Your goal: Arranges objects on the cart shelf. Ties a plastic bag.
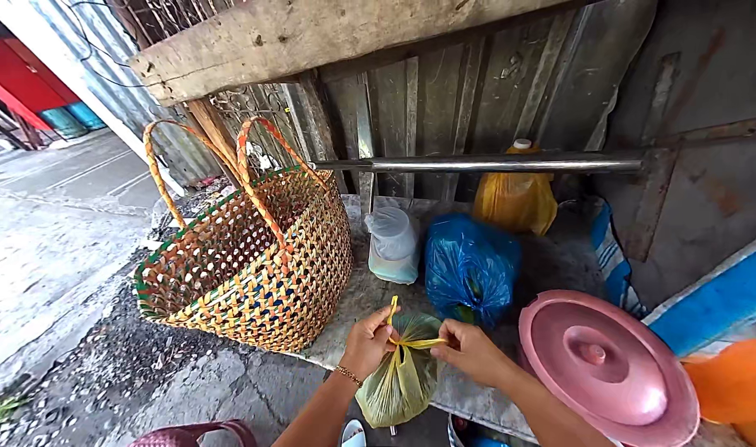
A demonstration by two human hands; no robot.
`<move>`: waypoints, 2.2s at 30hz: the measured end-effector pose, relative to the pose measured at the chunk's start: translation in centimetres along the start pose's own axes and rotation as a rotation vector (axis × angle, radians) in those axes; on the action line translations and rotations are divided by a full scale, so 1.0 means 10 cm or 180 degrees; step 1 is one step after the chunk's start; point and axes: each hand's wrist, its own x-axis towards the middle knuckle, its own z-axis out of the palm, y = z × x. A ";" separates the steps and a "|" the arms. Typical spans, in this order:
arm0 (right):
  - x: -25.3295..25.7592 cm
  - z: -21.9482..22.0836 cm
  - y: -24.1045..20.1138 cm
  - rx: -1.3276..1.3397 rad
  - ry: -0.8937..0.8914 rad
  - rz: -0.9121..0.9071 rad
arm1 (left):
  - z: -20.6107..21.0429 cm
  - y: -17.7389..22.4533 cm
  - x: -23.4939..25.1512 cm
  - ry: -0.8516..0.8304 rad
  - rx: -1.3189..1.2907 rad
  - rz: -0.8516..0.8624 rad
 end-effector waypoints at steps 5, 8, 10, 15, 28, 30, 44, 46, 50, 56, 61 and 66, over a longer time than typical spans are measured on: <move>0.04 -0.15 -0.28 -0.0140 -0.0061 -0.0415 | 0.08 -0.06 0.00 0.0228 0.0269 0.0145; 0.14 -0.12 -0.41 -0.0313 0.0045 -0.0643 | 0.07 -0.13 -0.02 -0.0161 0.0756 0.0542; 0.22 -0.08 -0.50 -0.0340 0.0130 -0.0806 | 0.06 -0.14 -0.04 -0.0369 0.0951 0.0820; 0.35 0.09 -0.55 -0.0090 -0.0320 -0.0693 | 0.06 -0.12 -0.07 -0.0389 0.1084 0.0974; 0.23 0.28 -0.26 -0.1116 -0.0110 -0.1233 | 0.00 -0.13 -0.03 -0.0098 -0.0349 -0.0066; 0.20 0.34 -0.13 -0.1367 0.0075 -0.1196 | 0.01 -0.13 -0.02 -0.0183 -0.0122 -0.0087; 0.26 0.31 -0.15 -0.1230 0.0194 -0.0594 | 0.35 -0.28 -0.02 0.0775 0.1288 0.1798; 0.29 0.34 -0.14 -0.1177 0.0210 -0.0501 | 0.35 -0.30 -0.04 0.0805 0.1142 0.1633; 0.32 0.36 -0.16 -0.1183 0.0016 -0.0332 | 0.28 -0.34 -0.07 0.0840 0.1210 0.1452; 0.30 0.38 -0.20 -0.1365 -0.0067 -0.0266 | 0.19 -0.39 -0.08 0.0709 0.1234 0.1883; 0.31 0.50 -0.15 -0.1564 0.0305 -0.0432 | 0.06 -0.56 -0.08 0.0291 0.0963 0.2217; 0.37 0.58 -0.09 -0.1620 0.0419 -0.0417 | 0.03 -0.30 -0.18 -0.0229 0.1833 0.0895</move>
